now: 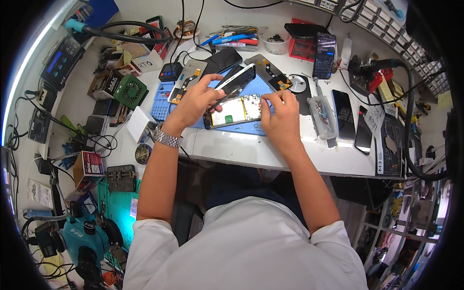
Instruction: The person selects a smartphone from a shelf, then disassembles it by removing the back cover and internal components. They use a screwdriver to remove screws and handle the battery and motherboard. The person also uses a second phone to type a message while holding the disassembled device.
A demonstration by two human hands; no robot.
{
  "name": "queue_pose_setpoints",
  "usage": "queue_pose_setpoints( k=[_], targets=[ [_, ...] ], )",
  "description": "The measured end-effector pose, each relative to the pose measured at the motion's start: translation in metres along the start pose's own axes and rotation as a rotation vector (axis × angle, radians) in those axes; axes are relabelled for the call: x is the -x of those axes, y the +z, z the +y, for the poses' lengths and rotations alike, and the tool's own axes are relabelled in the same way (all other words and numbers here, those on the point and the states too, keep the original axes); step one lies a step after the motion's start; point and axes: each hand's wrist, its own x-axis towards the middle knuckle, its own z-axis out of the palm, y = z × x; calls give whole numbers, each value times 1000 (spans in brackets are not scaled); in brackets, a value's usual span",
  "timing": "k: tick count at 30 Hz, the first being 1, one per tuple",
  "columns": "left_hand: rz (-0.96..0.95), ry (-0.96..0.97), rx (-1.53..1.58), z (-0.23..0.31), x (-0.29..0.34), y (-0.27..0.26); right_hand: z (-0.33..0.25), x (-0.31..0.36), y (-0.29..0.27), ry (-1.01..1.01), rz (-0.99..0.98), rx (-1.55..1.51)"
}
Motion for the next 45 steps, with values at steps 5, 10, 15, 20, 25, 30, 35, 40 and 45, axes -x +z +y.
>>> queue_pose_setpoints(
  k=[5, 10, 15, 20, 25, 30, 35, 40, 45],
  targets=[
    [-27, -23, -118, 5, 1, 1, -6, 0, 3, -22, -16, -31],
    [-37, -22, -172, 5, 1, -2, -8, 1, 3, -11, -46, -18],
    [-17, 55, -262, 11, 7, 6, -5, 2, 1, -6, -44, -13],
    [19, 120, -389, 5, 13, 10, -5, 8, -4, 29, -97, -41],
    [44, 211, -464, -7, 16, 10, -19, 21, -12, 48, -263, -125],
    [53, 267, -548, -10, 18, 14, -29, 37, 0, -4, -273, -119],
    [98, 358, -623, -19, 18, 15, -30, 42, 11, 15, -303, -63],
    [102, 287, -556, -16, 19, 16, -31, 41, 16, -4, -281, -15],
    [120, 177, -442, -12, 18, 13, -33, 42, 14, -30, -325, 35]
  ],
)
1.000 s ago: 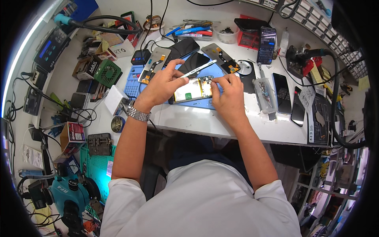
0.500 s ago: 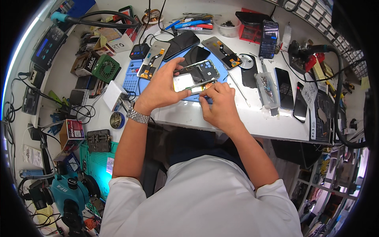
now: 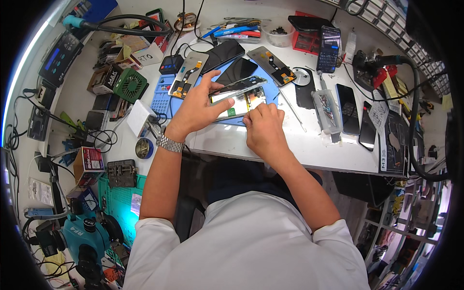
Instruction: The person selects a smartphone from a shelf, then disassembles it by removing the back cover and internal components. They use a screwdriver to remove screws and handle the battery and motherboard. The person also uses a second phone to type a message while holding the disassembled device.
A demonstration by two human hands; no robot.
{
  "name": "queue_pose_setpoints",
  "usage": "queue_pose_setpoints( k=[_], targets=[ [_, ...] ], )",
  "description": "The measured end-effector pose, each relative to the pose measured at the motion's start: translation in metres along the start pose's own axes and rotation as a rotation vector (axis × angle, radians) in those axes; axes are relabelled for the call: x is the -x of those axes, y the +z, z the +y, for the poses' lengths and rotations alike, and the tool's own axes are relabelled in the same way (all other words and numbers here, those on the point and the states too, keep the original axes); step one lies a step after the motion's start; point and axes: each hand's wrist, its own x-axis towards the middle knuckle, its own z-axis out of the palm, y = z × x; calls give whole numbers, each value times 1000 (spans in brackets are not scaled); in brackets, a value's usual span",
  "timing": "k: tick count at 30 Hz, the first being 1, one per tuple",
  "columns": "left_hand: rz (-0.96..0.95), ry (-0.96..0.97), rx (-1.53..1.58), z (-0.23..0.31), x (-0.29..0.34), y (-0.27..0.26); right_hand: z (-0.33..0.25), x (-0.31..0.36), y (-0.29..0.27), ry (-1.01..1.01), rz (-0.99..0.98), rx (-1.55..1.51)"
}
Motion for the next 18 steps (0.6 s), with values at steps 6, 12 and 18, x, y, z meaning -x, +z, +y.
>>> queue_pose_setpoints(
  k=[6, 12, 18],
  targets=[
    [9, 19, 79, -6, -5, -4, 2, 1, 0, 43, 7, 23],
    [5, 26, -8, 5, 2, -5, 7, 4, -7, 44, -45, 39],
    [6, 87, -61, 0, 5, 5, 6, 8, -8, -6, 15, 0]
  ],
)
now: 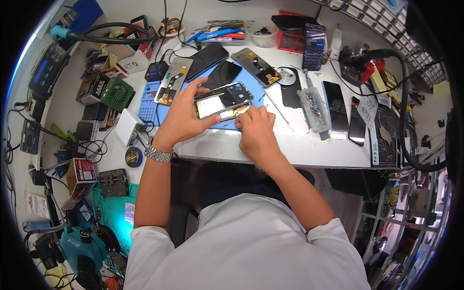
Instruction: The person selects a smartphone from a shelf, then disassembles it by removing the back cover and internal components. They use a screwdriver to remove screws and handle the battery and motherboard. The person also uses a second phone to type a message while holding the disassembled device.
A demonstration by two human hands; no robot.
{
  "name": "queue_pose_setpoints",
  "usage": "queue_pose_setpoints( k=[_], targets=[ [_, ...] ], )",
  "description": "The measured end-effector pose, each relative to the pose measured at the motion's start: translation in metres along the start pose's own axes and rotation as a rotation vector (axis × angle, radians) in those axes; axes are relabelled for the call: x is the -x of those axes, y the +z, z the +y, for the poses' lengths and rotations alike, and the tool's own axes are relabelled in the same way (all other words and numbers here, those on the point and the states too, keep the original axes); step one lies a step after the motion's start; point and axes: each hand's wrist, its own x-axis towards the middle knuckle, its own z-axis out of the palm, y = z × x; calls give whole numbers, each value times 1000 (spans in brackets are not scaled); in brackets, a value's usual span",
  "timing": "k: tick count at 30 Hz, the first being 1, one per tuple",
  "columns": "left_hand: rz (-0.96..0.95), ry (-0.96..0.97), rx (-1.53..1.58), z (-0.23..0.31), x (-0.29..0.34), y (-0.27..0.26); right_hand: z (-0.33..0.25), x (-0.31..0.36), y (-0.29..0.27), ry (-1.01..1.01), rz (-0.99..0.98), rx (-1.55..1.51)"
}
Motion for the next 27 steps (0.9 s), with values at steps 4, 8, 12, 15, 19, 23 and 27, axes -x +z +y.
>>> queue_pose_setpoints(
  k=[4, 8, 12, 15, 19, 23, 27],
  targets=[
    [-26, 4, -136, 1, 1, 4, 3, 1, -2, -43, 24, -26],
    [-28, 15, -102, 0, 2, 8, 3, 5, -5, -9, 34, -53],
    [-12, 60, -163, 3, 4, 8, 2, 6, -11, 20, 69, -71],
    [-18, 81, -172, 6, 5, 8, 10, 8, -16, 53, 89, -63],
    [-44, 84, -172, 11, 5, 10, 16, 11, -18, 79, 78, -27],
    [-39, 92, -212, 11, 9, 8, 11, 11, -18, 56, 66, -54],
    [-10, 125, -233, 17, 9, 9, 8, 11, -18, 47, 76, -83]
  ],
)
